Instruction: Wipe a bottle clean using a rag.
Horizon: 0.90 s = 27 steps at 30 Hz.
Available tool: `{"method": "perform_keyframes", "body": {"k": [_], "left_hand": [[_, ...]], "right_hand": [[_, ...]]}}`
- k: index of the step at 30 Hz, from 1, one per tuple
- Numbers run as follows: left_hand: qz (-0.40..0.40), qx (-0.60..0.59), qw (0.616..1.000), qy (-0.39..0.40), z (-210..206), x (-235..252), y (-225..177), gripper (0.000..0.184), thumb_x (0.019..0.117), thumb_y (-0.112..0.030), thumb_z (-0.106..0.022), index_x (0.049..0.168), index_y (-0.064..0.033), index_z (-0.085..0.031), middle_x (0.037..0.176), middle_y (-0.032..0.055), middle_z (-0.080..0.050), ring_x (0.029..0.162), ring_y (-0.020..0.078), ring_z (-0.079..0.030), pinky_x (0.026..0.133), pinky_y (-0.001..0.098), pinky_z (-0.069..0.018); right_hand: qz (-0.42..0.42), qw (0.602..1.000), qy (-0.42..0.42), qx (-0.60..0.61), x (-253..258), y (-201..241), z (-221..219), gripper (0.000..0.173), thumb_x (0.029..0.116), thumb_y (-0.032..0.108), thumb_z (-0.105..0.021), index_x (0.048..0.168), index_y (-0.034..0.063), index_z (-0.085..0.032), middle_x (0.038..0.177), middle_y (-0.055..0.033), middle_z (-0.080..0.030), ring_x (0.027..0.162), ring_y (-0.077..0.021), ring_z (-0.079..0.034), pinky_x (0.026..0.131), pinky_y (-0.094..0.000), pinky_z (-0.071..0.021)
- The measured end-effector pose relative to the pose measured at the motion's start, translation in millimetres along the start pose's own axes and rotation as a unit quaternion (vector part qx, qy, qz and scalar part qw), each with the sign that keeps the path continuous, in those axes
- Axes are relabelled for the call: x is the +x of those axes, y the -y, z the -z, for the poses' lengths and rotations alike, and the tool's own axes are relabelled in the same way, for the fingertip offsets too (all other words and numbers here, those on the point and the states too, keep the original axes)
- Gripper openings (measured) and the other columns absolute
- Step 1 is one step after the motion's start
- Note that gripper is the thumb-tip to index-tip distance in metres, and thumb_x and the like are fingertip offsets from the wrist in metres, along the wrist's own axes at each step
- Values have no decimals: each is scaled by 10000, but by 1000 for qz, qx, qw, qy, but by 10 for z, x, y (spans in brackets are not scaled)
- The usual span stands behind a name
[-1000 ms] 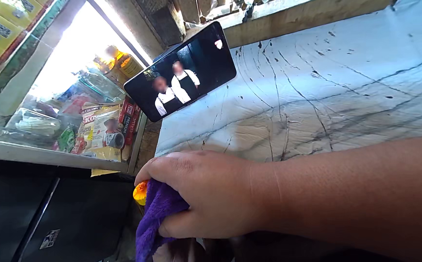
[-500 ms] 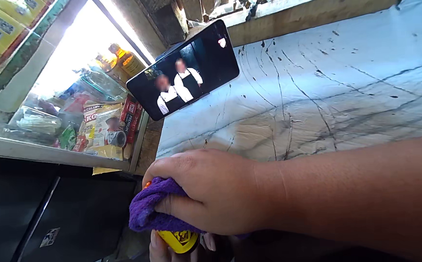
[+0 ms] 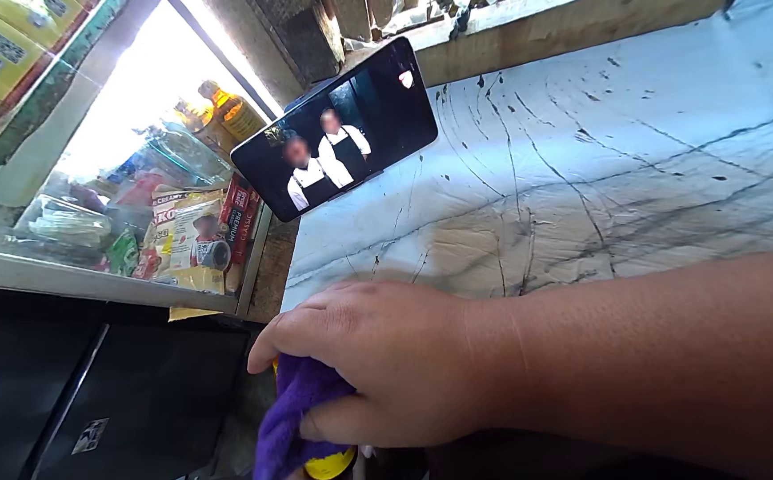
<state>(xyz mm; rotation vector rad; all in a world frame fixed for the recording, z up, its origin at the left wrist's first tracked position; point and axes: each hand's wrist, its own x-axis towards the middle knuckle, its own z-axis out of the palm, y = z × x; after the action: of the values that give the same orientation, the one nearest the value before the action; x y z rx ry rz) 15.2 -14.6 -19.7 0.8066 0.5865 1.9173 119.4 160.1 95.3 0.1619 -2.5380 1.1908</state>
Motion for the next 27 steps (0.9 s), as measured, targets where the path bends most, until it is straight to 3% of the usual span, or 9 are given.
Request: {"method": "perform_keyframes", "body": {"k": [4, 6, 10, 15, 21, 24, 27], "left_hand": [[9, 6, 1000, 24, -111, 87, -18, 487, 972, -540, -561, 1051, -100, -755, 866, 64, -757, 745, 134, -732, 647, 265, -579], [19, 3, 1000, 22, -84, 96, -72, 475, 990, -519, -551, 1098, -95, -737, 846, 74, -747, 696, 146, -721, 598, 286, -579], [40, -33, 999, 12, -66, 93, -95, 473, 988, -493, -545, 1088, -70, -733, 815, 89, -735, 685, 165, -709, 601, 313, -563], [0, -30, 1000, -7, -86, 78, -49, 383, 980, -406, -600, 1065, -66, -754, 908, 91, -758, 802, 167, -740, 690, 305, -597], [-63, 24, 997, 45, -68, 27, 31, 364, 996, -389, -581, 1217, -136, -723, 1181, 7, -739, 1131, 102, -683, 989, 285, -537], [-72, 48, 996, 33, -80, 26, 42, 384, 984, -447, -583, 1212, -174, -727, 1160, -7, -746, 1091, 99, -700, 949, 291, -562], [-55, 69, 996, 18, -132, 68, 9, 364, 976, -420, -615, 1204, -167, -744, 1124, -3, -760, 1049, 92, -714, 903, 276, -580]], "right_hand": [[-19, 999, -20, 38, 3, 4, -11, 242, 1018, 220, -610, 1214, 103, -688, 986, -23, -699, 921, -103, -646, 783, -315, -519], [-34, 998, -18, 41, 6, 16, 1, 241, 1039, 216, -575, 1232, 111, -676, 995, -22, -703, 933, -102, -654, 789, -318, -528], [-55, 997, -17, 43, 8, 43, 24, 287, 1063, 212, -533, 1311, 110, -635, 1051, -35, -705, 984, -105, -661, 819, -314, -537], [-48, 997, -28, 62, 9, 24, 19, 335, 1043, 239, -569, 1338, 94, -629, 1041, -47, -707, 945, -103, -656, 793, -309, -530], [-5, 999, -28, 17, 12, -25, -61, 547, 909, 275, -747, 1392, 75, -589, 1113, -76, -715, 1029, -171, -658, 825, -377, -533], [-33, 999, -4, 26, 5, 19, -7, 500, 942, 268, -708, 1401, 114, -583, 1122, -49, -703, 1030, -144, -650, 846, -366, -529], [-47, 997, -18, 58, 2, 23, 13, 364, 971, 245, -675, 1310, 118, -638, 1047, -32, -704, 950, -111, -653, 783, -333, -534]]}}
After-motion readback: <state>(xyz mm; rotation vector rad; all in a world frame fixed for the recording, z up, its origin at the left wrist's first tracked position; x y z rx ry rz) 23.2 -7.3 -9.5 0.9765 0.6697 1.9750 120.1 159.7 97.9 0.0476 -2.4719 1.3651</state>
